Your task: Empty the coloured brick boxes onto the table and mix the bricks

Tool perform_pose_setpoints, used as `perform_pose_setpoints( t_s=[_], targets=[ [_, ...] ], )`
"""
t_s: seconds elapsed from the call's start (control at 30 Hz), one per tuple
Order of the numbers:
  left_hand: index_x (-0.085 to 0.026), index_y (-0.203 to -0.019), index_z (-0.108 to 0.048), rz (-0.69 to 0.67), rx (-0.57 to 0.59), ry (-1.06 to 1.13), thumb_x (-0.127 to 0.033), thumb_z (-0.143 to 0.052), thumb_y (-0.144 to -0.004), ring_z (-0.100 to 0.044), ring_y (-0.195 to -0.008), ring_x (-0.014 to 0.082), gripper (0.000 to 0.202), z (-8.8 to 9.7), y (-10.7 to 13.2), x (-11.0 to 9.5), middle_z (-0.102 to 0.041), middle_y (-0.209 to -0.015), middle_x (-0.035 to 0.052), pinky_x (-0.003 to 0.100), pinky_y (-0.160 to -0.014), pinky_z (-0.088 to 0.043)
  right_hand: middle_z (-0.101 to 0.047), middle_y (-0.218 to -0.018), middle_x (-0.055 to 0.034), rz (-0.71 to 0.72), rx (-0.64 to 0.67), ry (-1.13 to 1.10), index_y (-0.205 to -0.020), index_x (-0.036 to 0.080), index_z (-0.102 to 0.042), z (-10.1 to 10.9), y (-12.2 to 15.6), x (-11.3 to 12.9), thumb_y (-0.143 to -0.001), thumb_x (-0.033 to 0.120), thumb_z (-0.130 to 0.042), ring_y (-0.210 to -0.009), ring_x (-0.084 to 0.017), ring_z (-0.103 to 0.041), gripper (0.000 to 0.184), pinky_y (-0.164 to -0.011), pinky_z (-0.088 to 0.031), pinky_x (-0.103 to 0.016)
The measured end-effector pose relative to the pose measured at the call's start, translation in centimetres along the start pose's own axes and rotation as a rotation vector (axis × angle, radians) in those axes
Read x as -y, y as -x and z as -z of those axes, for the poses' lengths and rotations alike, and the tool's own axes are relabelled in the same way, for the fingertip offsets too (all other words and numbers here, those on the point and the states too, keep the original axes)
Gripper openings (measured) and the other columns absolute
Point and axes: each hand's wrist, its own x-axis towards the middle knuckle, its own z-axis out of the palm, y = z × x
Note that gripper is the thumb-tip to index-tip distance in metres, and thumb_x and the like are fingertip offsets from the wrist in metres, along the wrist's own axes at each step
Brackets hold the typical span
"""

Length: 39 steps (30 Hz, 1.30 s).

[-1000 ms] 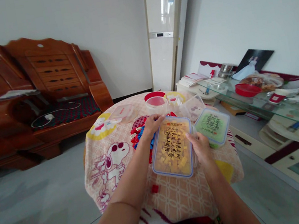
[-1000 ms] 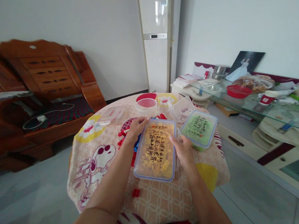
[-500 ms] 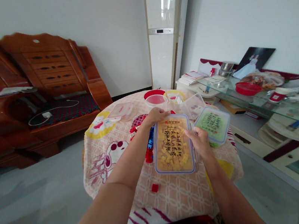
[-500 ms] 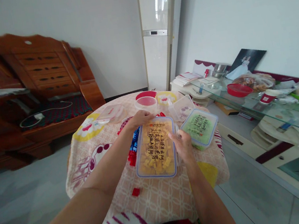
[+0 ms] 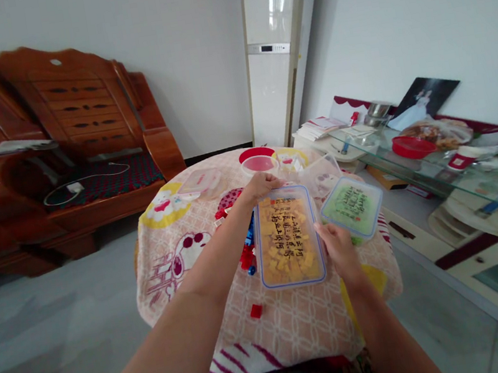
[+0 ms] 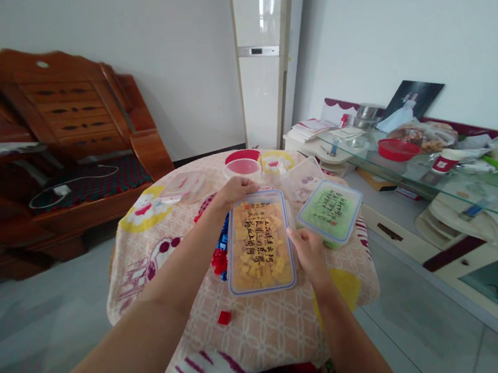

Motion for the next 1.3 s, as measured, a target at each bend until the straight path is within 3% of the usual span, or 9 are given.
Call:
perform_pose_setpoints(
  t_s=[0.13, 0.27, 0.4, 0.57, 0.83, 0.97, 1.13, 1.23, 1.3],
  targets=[
    [-0.014, -0.059, -0.057, -0.085, -0.035, 0.023, -0.033, -0.079, -0.073, -0.040, -0.049, 0.0059, 0.032, 0.9, -0.1, -0.3, -0.050, -0.052, -0.0029, 0.022, -0.051, -0.029, -0.056, -0.050, 0.0020, -0.272, 0.121, -0.165, -0.062, 0.021, -0.055, 0.9, 4.8, -1.5, -0.073, 0.070, -0.070, -0.040, -0.013, -0.050, 0.052, -0.040, -0.041, -0.026],
    [-0.015, -0.064, -0.060, -0.124, -0.022, 0.017, -0.034, -0.080, -0.076, -0.049, -0.052, 0.0078, 0.031, 1.3, 0.8, -2.7, -0.055, -0.056, 0.0003, 0.023, -0.053, -0.035, -0.067, -0.056, -0.0046, -0.433, 0.144, -0.255, -0.064, 0.018, -0.062, 0.8, 8.6, -1.8, -0.064, 0.064, -0.082, -0.042, -0.017, -0.061, 0.050, -0.039, -0.050, -0.027],
    [-0.013, -0.079, -0.066, -0.176, -0.003, 0.037, -0.034, -0.079, -0.080, -0.063, -0.059, 0.0133, 0.024, 1.1, 2.2, -5.4, -0.063, -0.063, 0.0054, 0.026, -0.056, -0.045, -0.074, -0.069, -0.0103, -0.504, 0.183, -0.354, -0.069, 0.014, -0.068, 0.4, 10.3, -1.1, -0.064, 0.058, -0.085, -0.052, -0.017, -0.066, 0.048, -0.042, -0.053, -0.025],
    [-0.012, -0.100, -0.068, -0.308, -0.013, 0.146, -0.037, -0.073, -0.084, -0.069, -0.068, 0.0174, 0.030, 0.7, 5.0, -6.2, -0.066, -0.068, 0.0052, 0.026, -0.057, -0.051, -0.076, -0.077, -0.0143, -0.580, 0.199, -0.533, -0.074, 0.012, -0.074, 0.3, 11.0, -0.5, -0.062, 0.052, -0.088, -0.059, -0.019, -0.070, 0.044, -0.046, -0.055, -0.025],
    [-0.015, -0.126, -0.063, -0.300, -0.065, 0.246, -0.047, -0.073, -0.080, -0.073, -0.078, 0.0215, 0.057, 1.5, 12.4, -7.0, -0.072, -0.083, 0.0070, 0.027, -0.063, -0.056, -0.075, -0.070, -0.0083, -0.371, 0.166, -0.532, -0.074, 0.016, -0.075, 0.8, 12.7, -1.5, -0.069, 0.053, -0.084, -0.059, -0.020, -0.069, 0.038, -0.054, -0.058, -0.031],
    [-0.017, -0.134, -0.058, -0.241, -0.181, 0.318, -0.057, -0.062, -0.086, -0.073, -0.081, 0.0233, 0.063, 1.1, 13.4, -4.5, -0.073, -0.086, 0.0092, 0.031, -0.065, -0.058, -0.073, -0.068, -0.0038, -0.261, 0.167, -0.522, -0.080, 0.018, -0.074, 0.6, 11.9, -0.4, -0.070, 0.047, -0.084, -0.055, -0.018, -0.066, 0.032, -0.053, -0.057, -0.030],
    [-0.023, -0.143, -0.050, -0.170, -0.287, 0.310, -0.055, -0.065, -0.084, -0.072, -0.078, 0.0228, 0.069, 0.1, 13.9, -0.4, -0.073, -0.088, 0.0067, 0.034, -0.065, -0.058, -0.072, -0.068, -0.0028, -0.159, 0.150, -0.548, -0.084, 0.019, -0.072, -1.7, 8.1, 3.1, -0.073, 0.050, -0.081, -0.054, -0.018, -0.066, 0.034, -0.054, -0.057, -0.031],
    [-0.025, -0.142, -0.050, -0.184, -0.430, 0.342, -0.048, -0.068, -0.084, -0.069, -0.074, 0.0189, 0.065, 3.2, 12.3, 1.1, -0.072, -0.087, 0.0028, 0.034, -0.064, -0.058, -0.074, -0.074, -0.0049, -0.085, 0.222, -0.449, -0.097, 0.019, -0.073, -2.6, 5.9, 4.5, -0.074, 0.056, -0.077, -0.057, -0.020, -0.067, 0.044, -0.053, -0.056, -0.032],
    [-0.025, -0.136, -0.053, -0.216, -0.550, 0.388, -0.044, -0.067, -0.087, -0.067, -0.074, 0.0154, 0.054, 7.1, 10.2, 1.8, -0.072, -0.085, -0.0005, 0.032, -0.066, -0.058, -0.075, -0.081, -0.0067, 0.036, 0.123, -0.289, -0.104, 0.018, -0.073, -2.3, 4.8, 4.3, -0.077, 0.057, -0.073, -0.063, -0.021, -0.069, 0.048, -0.056, -0.057, -0.032]
  ],
)
